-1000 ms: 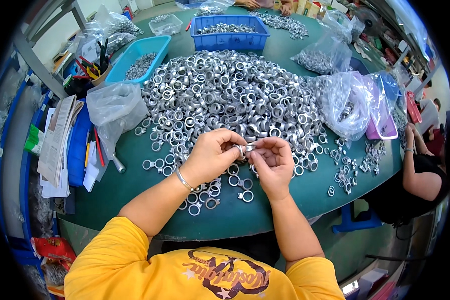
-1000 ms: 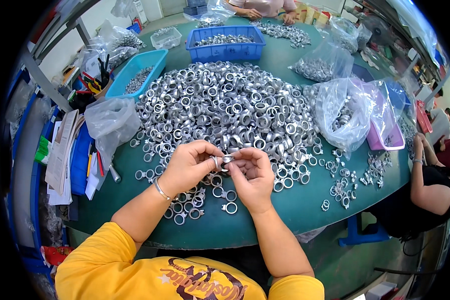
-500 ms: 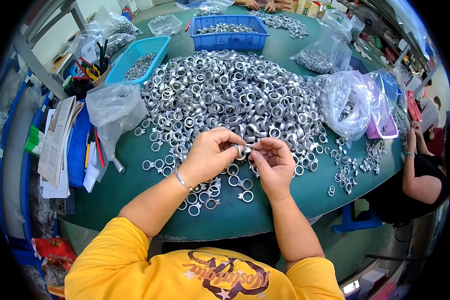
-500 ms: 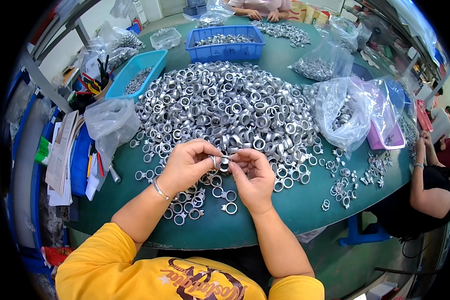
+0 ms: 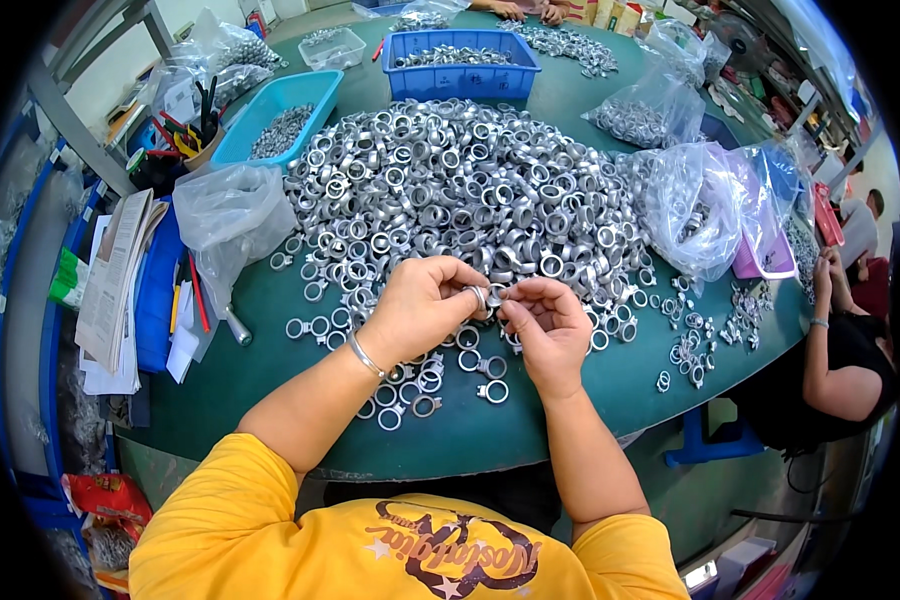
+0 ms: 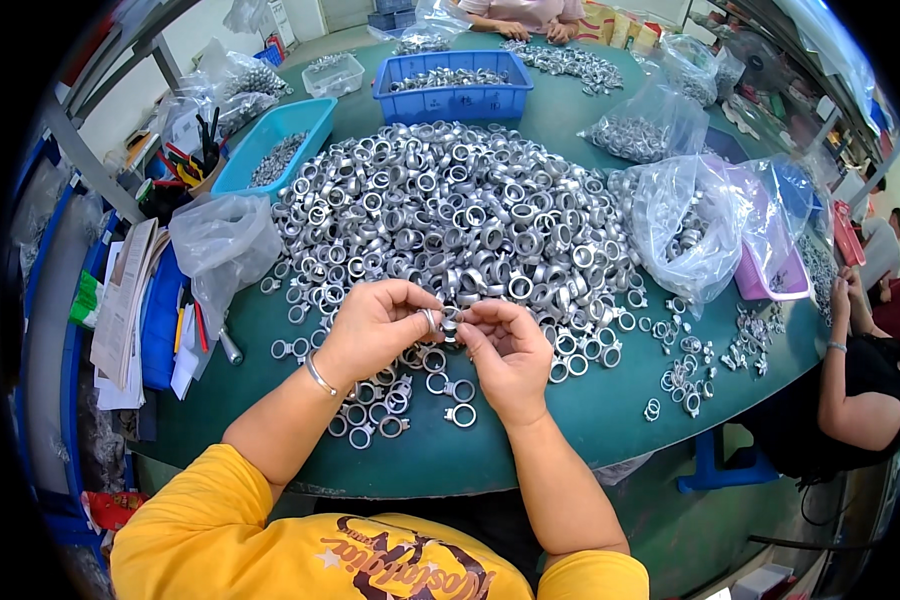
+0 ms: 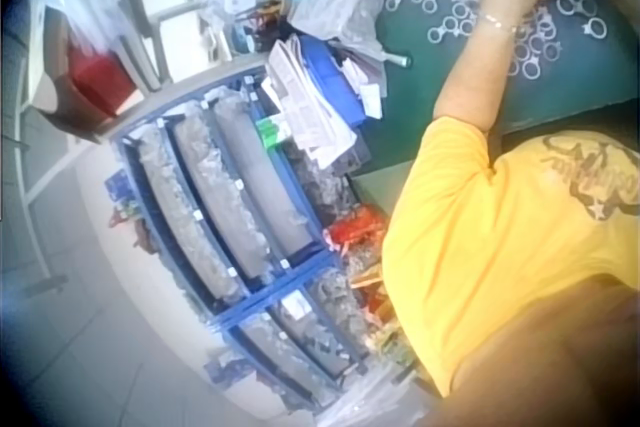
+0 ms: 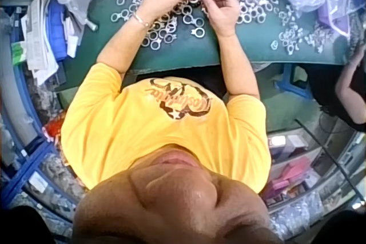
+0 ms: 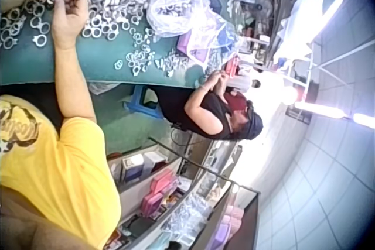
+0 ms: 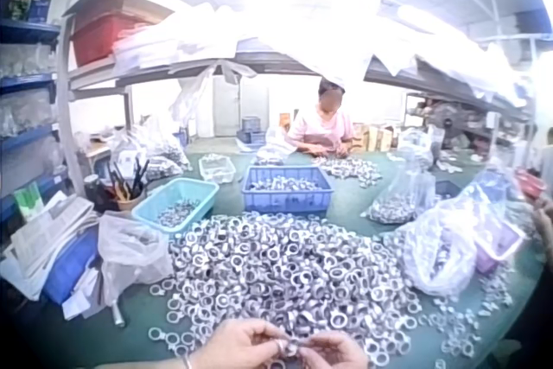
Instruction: The person picks up metal rings and attachment clips from a large pile on a table and fits the clips onto the rings using their hands, repeating this process for several items.
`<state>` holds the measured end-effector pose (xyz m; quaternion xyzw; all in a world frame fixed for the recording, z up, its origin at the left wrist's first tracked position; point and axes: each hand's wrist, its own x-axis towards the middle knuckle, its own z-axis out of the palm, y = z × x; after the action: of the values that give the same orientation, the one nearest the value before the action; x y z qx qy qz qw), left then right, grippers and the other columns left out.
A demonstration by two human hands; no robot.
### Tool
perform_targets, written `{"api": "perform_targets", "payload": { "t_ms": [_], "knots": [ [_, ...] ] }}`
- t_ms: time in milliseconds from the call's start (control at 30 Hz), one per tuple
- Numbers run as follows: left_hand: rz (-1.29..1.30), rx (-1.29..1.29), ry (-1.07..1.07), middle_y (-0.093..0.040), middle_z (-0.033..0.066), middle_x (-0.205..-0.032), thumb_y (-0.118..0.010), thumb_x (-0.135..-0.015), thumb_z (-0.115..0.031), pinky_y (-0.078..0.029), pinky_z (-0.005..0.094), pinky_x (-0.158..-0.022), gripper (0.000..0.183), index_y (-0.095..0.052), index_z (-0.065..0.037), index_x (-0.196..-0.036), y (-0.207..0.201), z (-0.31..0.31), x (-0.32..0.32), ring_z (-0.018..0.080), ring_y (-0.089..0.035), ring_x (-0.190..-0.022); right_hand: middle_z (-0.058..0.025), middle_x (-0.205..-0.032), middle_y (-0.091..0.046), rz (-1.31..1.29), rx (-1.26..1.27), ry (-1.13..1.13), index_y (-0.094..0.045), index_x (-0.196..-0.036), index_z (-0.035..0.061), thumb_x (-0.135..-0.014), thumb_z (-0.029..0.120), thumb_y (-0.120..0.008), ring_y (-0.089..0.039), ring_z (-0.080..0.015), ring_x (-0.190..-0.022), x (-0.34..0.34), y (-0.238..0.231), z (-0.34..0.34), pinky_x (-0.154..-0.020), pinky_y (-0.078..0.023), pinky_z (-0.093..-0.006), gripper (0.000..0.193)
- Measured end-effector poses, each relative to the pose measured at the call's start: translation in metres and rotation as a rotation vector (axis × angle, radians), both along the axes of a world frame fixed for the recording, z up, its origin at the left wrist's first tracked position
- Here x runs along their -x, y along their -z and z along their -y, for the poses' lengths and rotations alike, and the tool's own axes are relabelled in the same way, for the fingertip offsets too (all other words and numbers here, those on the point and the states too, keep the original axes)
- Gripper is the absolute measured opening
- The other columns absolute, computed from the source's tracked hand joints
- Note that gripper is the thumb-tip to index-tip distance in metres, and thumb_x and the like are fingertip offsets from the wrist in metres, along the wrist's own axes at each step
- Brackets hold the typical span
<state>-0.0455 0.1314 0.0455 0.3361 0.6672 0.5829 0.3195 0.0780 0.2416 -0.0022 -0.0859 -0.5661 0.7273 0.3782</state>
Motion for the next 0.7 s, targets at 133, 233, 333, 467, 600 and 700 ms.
{"api": "perform_targets", "payload": {
  "t_ms": [133, 233, 333, 467, 600, 700],
  "knots": [
    [0.196, 0.004, -0.007, -0.066, 0.0107, -0.083, -0.061, -0.082, -0.001, -0.055, 0.0246, -0.065, 0.012, -0.062, 0.007, -0.092, -0.007, -0.001, 0.000, 0.0160, -0.066, -0.070, -0.0066, -0.090, -0.064, 0.031, -0.043, 0.005, -0.061, -0.098, -0.0027, -0.082, -0.006, -0.062, -0.061, -0.0095, -0.075, -0.002, -0.002, -0.001, -0.061, -0.047, -0.0184, 0.017],
    [0.287, 0.004, -0.002, -0.066, 0.0107, -0.083, -0.062, -0.082, -0.001, -0.055, 0.0247, -0.064, 0.013, -0.062, 0.006, -0.093, -0.009, -0.001, 0.000, 0.0163, -0.066, -0.070, -0.0056, -0.088, -0.065, 0.035, -0.010, 0.011, -0.062, -0.097, -0.0027, -0.082, -0.004, -0.062, -0.061, -0.0089, -0.073, -0.002, -0.004, -0.001, -0.059, -0.047, -0.0185, 0.015],
    [0.320, -0.017, 0.003, -0.066, 0.0106, -0.084, -0.062, -0.082, -0.001, -0.055, 0.0244, -0.063, 0.014, -0.062, 0.006, -0.094, -0.009, -0.001, 0.001, 0.0156, -0.066, -0.069, -0.0051, -0.087, -0.065, 0.063, -0.071, 0.017, -0.063, -0.097, -0.0026, -0.083, -0.004, -0.062, -0.061, -0.0087, -0.072, 0.000, -0.003, -0.002, -0.059, -0.047, -0.0187, 0.015],
    [0.319, -0.043, 0.001, -0.067, 0.0096, -0.086, -0.062, -0.084, -0.003, -0.055, 0.0264, -0.067, 0.016, -0.063, 0.004, -0.098, -0.001, -0.001, 0.004, 0.0151, -0.066, -0.074, -0.0055, -0.085, -0.065, 0.124, -0.034, 0.048, -0.062, -0.099, -0.0027, -0.084, -0.001, -0.061, -0.062, -0.0092, -0.072, -0.001, -0.003, 0.002, -0.059, -0.047, -0.0185, 0.015],
    [0.518, -0.315, -0.080, -0.066, 0.0099, -0.087, -0.061, -0.085, -0.004, -0.056, 0.0306, -0.072, 0.014, -0.062, 0.003, -0.098, -0.002, 0.002, 0.021, 0.0192, -0.066, -0.078, -0.0099, -0.085, -0.066, 0.112, -0.013, 0.033, -0.059, -0.104, -0.0033, -0.088, 0.003, -0.057, -0.062, -0.0119, -0.069, -0.004, -0.002, -0.001, -0.060, -0.049, -0.0209, 0.017],
    [0.538, -0.539, -0.208, -0.065, 0.0097, -0.091, -0.058, -0.087, -0.006, -0.054, 0.0312, -0.076, 0.014, -0.059, 0.002, -0.098, -0.015, 0.013, 0.073, 0.0198, -0.065, -0.082, -0.0097, -0.083, -0.066, 0.123, -0.056, 0.016, -0.060, -0.102, -0.0032, -0.089, 0.005, -0.057, -0.063, -0.0126, -0.069, -0.004, -0.002, 0.000, -0.061, -0.051, -0.0222, 0.016]
  ]
}}
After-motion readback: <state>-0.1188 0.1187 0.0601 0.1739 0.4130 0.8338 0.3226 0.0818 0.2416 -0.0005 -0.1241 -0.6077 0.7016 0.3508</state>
